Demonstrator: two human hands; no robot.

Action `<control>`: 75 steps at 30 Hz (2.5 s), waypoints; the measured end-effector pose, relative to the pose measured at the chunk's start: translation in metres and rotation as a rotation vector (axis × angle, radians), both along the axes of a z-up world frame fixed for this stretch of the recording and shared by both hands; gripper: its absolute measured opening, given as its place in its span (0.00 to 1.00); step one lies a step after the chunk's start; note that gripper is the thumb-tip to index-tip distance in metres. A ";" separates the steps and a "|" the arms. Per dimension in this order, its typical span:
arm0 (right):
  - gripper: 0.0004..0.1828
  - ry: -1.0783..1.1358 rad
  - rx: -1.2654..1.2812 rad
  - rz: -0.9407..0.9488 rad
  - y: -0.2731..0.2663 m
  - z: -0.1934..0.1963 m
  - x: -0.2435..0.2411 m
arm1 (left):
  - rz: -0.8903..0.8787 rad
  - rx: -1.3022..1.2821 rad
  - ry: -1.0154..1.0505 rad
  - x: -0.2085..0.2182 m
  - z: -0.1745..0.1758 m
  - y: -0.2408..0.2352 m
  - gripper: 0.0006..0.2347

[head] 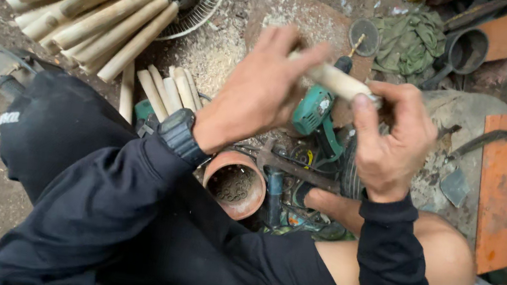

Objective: The person drills holes into wooden handles, then inserts and secures metal sickle blades into the handles using a hammer. The person repeats this process for multiple handles and blades.

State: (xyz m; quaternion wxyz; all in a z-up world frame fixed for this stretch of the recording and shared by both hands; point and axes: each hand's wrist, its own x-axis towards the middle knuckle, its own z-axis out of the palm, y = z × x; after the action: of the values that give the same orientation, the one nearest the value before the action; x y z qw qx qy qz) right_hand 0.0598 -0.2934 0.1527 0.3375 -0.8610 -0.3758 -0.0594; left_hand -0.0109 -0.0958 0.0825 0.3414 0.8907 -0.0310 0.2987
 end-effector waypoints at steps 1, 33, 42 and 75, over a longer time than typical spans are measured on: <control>0.07 -0.027 -0.037 0.013 0.002 0.000 -0.002 | -0.046 0.029 -0.066 0.001 -0.004 -0.005 0.23; 0.25 -0.162 -1.159 0.346 -0.099 -0.304 -0.039 | -0.068 -1.411 0.091 0.019 0.009 0.023 0.09; 0.30 -0.123 -1.007 0.387 -0.057 -0.208 -0.042 | 0.049 -1.018 0.143 0.020 0.010 0.027 0.10; 0.18 0.231 -0.374 -0.037 0.020 -0.011 0.033 | 0.039 -0.201 -0.394 0.083 -0.086 -0.023 0.18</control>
State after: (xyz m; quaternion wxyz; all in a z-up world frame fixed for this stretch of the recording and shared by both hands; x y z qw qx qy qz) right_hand 0.0928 -0.2739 0.1420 0.2117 -0.9164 -0.3234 0.1043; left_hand 0.0721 -0.1183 -0.0031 0.4096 0.7771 -0.0498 0.4753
